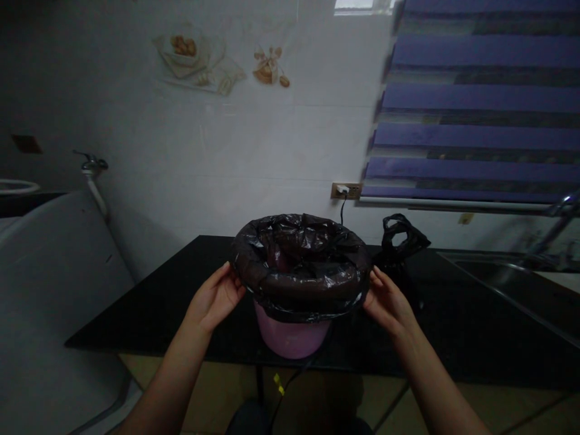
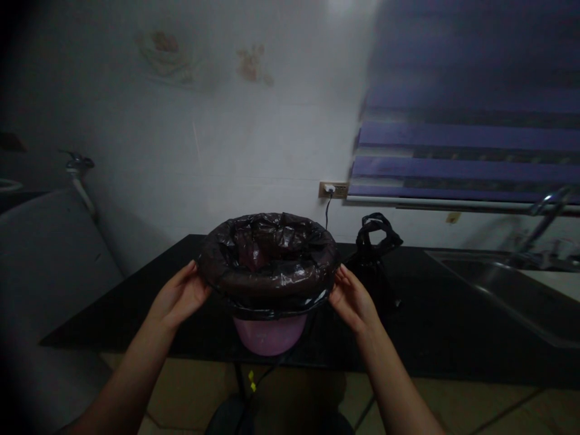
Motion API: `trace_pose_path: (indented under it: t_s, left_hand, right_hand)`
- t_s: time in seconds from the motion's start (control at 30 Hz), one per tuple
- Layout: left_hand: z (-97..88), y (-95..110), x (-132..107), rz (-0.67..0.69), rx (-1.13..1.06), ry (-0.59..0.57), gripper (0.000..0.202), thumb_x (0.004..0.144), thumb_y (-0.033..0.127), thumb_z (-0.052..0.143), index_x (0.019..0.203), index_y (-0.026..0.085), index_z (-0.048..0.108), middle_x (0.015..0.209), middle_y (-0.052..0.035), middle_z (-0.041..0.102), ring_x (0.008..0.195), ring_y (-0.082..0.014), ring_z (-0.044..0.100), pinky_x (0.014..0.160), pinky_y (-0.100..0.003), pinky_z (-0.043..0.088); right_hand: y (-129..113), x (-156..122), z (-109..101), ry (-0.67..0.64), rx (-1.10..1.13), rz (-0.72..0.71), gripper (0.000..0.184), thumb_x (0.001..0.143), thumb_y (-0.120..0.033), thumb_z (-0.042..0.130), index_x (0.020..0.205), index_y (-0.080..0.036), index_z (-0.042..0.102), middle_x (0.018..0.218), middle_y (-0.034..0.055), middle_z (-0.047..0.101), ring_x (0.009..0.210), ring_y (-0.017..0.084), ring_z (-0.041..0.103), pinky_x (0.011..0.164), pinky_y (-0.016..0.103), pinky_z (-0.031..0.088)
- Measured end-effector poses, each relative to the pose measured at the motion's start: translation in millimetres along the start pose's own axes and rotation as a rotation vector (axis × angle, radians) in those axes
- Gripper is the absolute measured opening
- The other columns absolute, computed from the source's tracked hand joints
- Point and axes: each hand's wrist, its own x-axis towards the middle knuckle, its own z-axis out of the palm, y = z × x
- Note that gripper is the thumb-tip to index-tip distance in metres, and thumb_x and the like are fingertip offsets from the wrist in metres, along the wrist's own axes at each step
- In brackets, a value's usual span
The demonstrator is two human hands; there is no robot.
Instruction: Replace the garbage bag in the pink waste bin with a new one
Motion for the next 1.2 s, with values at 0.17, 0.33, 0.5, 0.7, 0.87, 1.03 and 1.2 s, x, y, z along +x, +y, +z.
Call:
trace_pose_path:
  t_s: [0.17, 0.33, 0.5, 0.7, 0.87, 1.03, 1.2]
  left_hand:
    - [1.9, -3, -3, -0.018, -0.005, 0.044, 0.022, 0.087, 0.008, 0.045, 0.083, 0.015, 0.066, 0.076, -0.0046, 0.074, 0.066, -0.0135, 0.070, 0.064, -0.022, 0.057]
    - [2.5, -5, -5, -0.043, -0.003, 0.113, 0.033, 0.091, 0.007, 0.034, 0.082, 0.012, 0.066, 0.074, -0.0068, 0.074, 0.063, -0.0144, 0.070, 0.061, -0.025, 0.058]
    - [0.8, -6, -5, -0.047, -0.007, 0.093, 0.029, 0.090, 0.007, 0.037, 0.082, 0.013, 0.065, 0.073, -0.0058, 0.073, 0.061, -0.0139, 0.069, 0.060, -0.024, 0.057]
    - [-1.1, -14, -15, -0.011, -0.038, -0.014, 0.015, 0.081, 0.010, 0.053, 0.076, 0.016, 0.065, 0.073, -0.0033, 0.073, 0.066, -0.0150, 0.069, 0.062, -0.025, 0.056]
    - [-3.6, -23, -24, 0.054, 0.092, -0.085, 0.020, 0.069, 0.010, 0.067, 0.088, 0.016, 0.068, 0.085, -0.0046, 0.074, 0.077, -0.0167, 0.068, 0.071, -0.026, 0.054]
    - [-3.5, -27, -29, 0.088, 0.209, -0.081, 0.030, 0.065, 0.010, 0.073, 0.093, 0.015, 0.069, 0.090, -0.0057, 0.072, 0.080, -0.0174, 0.066, 0.074, -0.027, 0.053]
    - [-1.1, -29, -33, 0.072, 0.269, -0.103, 0.034, 0.061, 0.013, 0.078, 0.095, 0.015, 0.069, 0.089, -0.0074, 0.071, 0.080, -0.0178, 0.066, 0.074, -0.027, 0.052]
  right_hand:
    - [1, -3, 3, 0.043, -0.025, 0.025, 0.020, 0.061, -0.028, 0.081, 0.077, -0.022, 0.071, 0.079, -0.0029, 0.071, 0.071, 0.011, 0.065, 0.068, 0.021, 0.054]
    - [4, -6, 1, 0.093, -0.007, 0.050, 0.024, 0.056, -0.024, 0.084, 0.075, -0.020, 0.071, 0.081, -0.0020, 0.072, 0.070, 0.011, 0.065, 0.070, 0.021, 0.054]
    - [7, -6, 2, 0.144, 0.054, 0.033, 0.024, 0.054, -0.020, 0.084, 0.074, -0.021, 0.070, 0.083, -0.0022, 0.072, 0.072, 0.011, 0.065, 0.071, 0.022, 0.054]
    - [9, -10, 8, 0.081, 0.025, 0.042, 0.023, 0.052, -0.028, 0.085, 0.068, -0.022, 0.070, 0.079, -0.0028, 0.071, 0.071, 0.011, 0.064, 0.072, 0.023, 0.054]
    - [10, -17, 9, 0.033, -0.117, -0.029, 0.024, 0.057, -0.033, 0.082, 0.077, -0.025, 0.071, 0.089, -0.0026, 0.071, 0.078, 0.013, 0.064, 0.073, 0.024, 0.052]
    - [11, -22, 15, 0.009, -0.211, -0.038, 0.030, 0.059, -0.032, 0.081, 0.086, -0.023, 0.071, 0.090, 0.0025, 0.071, 0.076, 0.016, 0.063, 0.069, 0.025, 0.050]
    - [12, -24, 16, -0.028, -0.207, -0.016, 0.032, 0.055, -0.032, 0.083, 0.083, -0.023, 0.073, 0.085, 0.0020, 0.071, 0.072, 0.014, 0.063, 0.066, 0.023, 0.049]
